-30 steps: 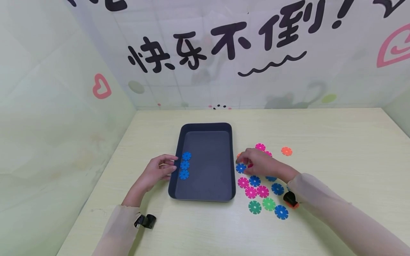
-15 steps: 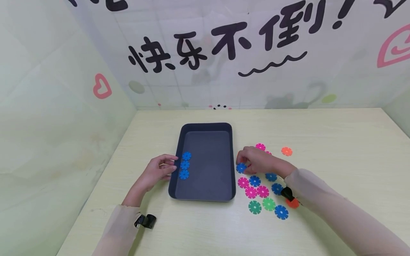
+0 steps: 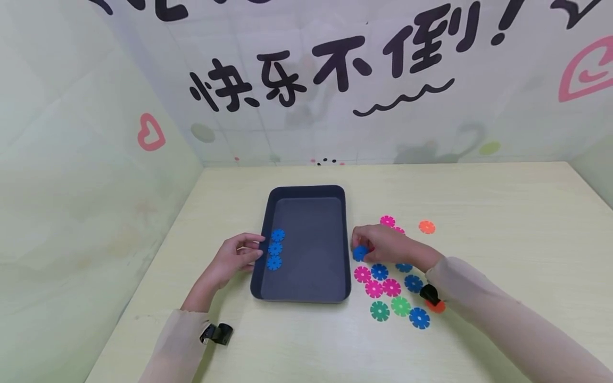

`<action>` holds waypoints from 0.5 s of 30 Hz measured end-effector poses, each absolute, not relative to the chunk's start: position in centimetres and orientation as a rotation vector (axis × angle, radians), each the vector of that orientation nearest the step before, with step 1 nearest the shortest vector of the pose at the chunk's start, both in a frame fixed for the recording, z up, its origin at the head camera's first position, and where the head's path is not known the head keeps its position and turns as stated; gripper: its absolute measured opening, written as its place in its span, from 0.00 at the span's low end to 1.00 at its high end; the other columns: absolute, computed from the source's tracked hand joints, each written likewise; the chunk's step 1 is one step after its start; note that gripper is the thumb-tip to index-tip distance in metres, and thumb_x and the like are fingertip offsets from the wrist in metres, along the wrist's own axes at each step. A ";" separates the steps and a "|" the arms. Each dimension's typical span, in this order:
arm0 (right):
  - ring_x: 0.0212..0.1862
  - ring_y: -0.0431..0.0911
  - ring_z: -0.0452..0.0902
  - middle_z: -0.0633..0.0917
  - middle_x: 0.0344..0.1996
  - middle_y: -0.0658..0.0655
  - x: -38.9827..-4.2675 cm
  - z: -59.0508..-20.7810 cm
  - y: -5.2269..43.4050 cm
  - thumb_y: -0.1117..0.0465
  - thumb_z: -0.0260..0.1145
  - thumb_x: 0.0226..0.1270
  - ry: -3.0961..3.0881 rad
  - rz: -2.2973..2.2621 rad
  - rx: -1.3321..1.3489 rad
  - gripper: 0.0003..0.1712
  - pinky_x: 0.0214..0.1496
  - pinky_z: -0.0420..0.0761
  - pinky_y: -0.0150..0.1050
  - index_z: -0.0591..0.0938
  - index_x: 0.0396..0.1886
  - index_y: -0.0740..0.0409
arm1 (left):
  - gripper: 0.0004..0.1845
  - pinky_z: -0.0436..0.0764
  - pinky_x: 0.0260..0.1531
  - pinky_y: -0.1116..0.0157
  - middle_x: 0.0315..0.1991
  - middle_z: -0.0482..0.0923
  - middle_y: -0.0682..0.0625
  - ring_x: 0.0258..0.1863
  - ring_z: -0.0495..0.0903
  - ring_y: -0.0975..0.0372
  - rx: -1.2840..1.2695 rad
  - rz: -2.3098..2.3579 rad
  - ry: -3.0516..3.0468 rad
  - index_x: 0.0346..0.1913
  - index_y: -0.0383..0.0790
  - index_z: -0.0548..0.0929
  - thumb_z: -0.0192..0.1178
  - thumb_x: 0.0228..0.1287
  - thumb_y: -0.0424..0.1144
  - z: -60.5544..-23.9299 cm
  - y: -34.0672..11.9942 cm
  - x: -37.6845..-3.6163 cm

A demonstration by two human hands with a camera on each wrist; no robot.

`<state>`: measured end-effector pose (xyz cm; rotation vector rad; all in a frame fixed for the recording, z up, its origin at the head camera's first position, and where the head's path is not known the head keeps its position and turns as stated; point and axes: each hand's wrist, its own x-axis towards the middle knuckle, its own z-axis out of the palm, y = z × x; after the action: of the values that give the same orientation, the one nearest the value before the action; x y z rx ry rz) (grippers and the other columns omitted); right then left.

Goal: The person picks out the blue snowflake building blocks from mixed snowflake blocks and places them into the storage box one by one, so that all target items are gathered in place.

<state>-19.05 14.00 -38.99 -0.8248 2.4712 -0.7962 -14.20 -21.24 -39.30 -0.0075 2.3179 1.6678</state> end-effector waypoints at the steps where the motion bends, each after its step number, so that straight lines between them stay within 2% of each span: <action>1: 0.33 0.42 0.74 0.78 0.30 0.47 -19.0 -39.0 14.0 0.66 0.77 0.42 2.470 -0.801 -0.827 0.22 0.35 0.78 0.34 0.77 0.37 0.52 | 0.20 0.80 0.32 0.63 0.42 0.68 0.42 0.37 0.76 0.56 -0.007 1.671 2.315 0.57 0.32 0.72 0.57 0.62 0.30 -39.3 -21.3 -14.2; 7: 0.32 0.43 0.74 0.79 0.29 0.48 -18.7 -38.5 14.1 0.69 0.73 0.48 2.427 -0.857 -0.819 0.16 0.35 0.78 0.34 0.79 0.37 0.53 | 0.20 0.80 0.32 0.63 0.42 0.68 0.42 0.37 0.76 0.57 0.002 1.686 2.303 0.57 0.32 0.71 0.57 0.62 0.31 -39.5 -21.3 -14.2; 15: 0.36 0.42 0.75 0.81 0.37 0.50 -18.3 -36.6 14.1 0.69 0.68 0.54 2.513 -0.851 -0.915 0.13 0.38 0.78 0.33 0.82 0.40 0.55 | 0.20 0.80 0.33 0.63 0.43 0.68 0.42 0.37 0.76 0.57 0.003 1.680 2.308 0.57 0.32 0.71 0.57 0.62 0.31 -39.6 -21.4 -14.2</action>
<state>-18.35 14.15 -36.63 -0.9148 2.5133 -0.8514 -14.22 -21.38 -39.60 0.0029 2.3081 1.6797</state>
